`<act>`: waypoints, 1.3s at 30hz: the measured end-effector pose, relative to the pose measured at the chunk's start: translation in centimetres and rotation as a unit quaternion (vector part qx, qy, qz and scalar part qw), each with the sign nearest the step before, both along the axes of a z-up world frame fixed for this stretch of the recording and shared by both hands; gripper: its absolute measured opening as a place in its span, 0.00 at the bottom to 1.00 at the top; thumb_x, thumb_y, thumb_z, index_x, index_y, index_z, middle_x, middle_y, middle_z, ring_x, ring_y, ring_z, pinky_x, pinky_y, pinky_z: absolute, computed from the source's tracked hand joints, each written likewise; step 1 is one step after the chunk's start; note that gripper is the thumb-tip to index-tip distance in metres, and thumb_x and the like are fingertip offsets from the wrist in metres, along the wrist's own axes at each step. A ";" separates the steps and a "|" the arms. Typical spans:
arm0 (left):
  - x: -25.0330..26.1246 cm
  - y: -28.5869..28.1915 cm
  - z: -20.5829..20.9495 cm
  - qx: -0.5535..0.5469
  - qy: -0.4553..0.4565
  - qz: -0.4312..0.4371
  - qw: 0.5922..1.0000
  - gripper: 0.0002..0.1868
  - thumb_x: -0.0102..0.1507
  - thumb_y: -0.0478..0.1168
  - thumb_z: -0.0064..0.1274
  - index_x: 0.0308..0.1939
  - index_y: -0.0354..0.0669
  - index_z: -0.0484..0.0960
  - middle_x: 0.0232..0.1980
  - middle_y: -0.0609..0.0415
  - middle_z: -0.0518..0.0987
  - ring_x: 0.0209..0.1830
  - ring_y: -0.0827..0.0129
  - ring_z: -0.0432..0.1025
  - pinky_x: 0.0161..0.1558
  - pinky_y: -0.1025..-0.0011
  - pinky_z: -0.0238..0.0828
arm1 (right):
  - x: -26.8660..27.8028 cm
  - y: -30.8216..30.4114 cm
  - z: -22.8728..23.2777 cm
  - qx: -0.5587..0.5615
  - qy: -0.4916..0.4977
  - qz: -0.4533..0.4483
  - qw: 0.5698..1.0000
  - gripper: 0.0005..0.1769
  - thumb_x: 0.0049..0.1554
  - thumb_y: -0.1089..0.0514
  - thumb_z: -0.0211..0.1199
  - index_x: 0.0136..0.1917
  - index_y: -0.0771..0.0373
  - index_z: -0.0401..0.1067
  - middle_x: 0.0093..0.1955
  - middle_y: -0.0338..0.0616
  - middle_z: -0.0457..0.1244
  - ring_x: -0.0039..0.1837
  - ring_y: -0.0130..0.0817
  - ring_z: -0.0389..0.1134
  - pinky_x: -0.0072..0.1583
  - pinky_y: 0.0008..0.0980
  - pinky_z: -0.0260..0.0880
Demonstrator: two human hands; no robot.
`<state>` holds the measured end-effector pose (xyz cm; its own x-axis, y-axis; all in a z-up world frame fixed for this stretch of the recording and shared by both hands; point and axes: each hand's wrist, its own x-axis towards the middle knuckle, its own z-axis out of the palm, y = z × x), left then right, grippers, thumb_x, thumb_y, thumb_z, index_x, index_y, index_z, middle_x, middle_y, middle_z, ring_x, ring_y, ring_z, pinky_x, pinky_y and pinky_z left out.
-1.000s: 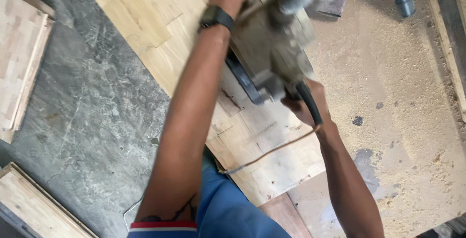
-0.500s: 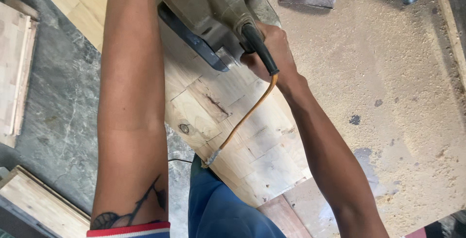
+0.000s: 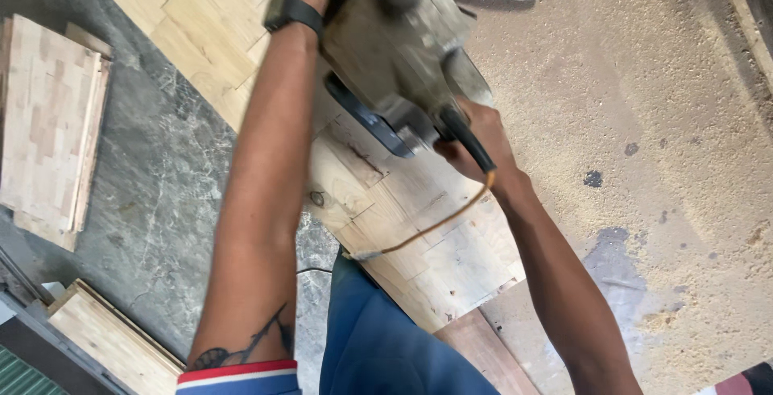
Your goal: The person sands a wood panel using a power belt sander, applies a liquid from a bottle to the surface, and then rubs the wood with their hands.
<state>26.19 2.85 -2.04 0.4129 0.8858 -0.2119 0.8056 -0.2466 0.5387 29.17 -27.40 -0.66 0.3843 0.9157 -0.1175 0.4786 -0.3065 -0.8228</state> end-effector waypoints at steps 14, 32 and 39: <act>-3.6 -16.4 -2.3 0.370 -0.113 -0.309 0.869 0.10 0.52 0.28 0.46 0.17 0.44 0.73 0.14 0.51 0.66 0.15 0.45 0.73 0.07 0.46 0.63 | -3.2 -21.6 -1.9 -0.178 -0.008 -0.128 0.976 0.12 0.43 0.59 0.71 0.35 0.66 0.71 0.33 0.65 0.66 0.47 0.73 0.68 0.43 0.57 0.66; -1.3 -7.8 -0.2 -0.055 -0.078 -0.027 0.995 0.24 0.60 0.45 0.35 0.23 0.39 0.86 0.20 0.42 0.80 0.31 0.44 0.82 0.28 0.54 0.75 | -1.5 -9.7 0.9 -0.157 0.006 -0.100 0.983 0.12 0.46 0.61 0.72 0.30 0.68 0.70 0.29 0.64 0.63 0.43 0.75 0.66 0.39 0.52 0.63; -3.6 -4.6 -1.3 -0.012 -0.097 0.008 0.995 0.20 0.57 0.49 0.40 0.27 0.39 0.83 0.26 0.38 0.83 0.36 0.36 0.81 0.35 0.41 0.76 | -0.3 -0.3 -0.7 -0.056 0.112 -0.109 0.986 0.15 0.44 0.56 0.75 0.31 0.55 0.67 0.28 0.40 0.59 0.37 0.34 0.66 0.45 0.33 0.65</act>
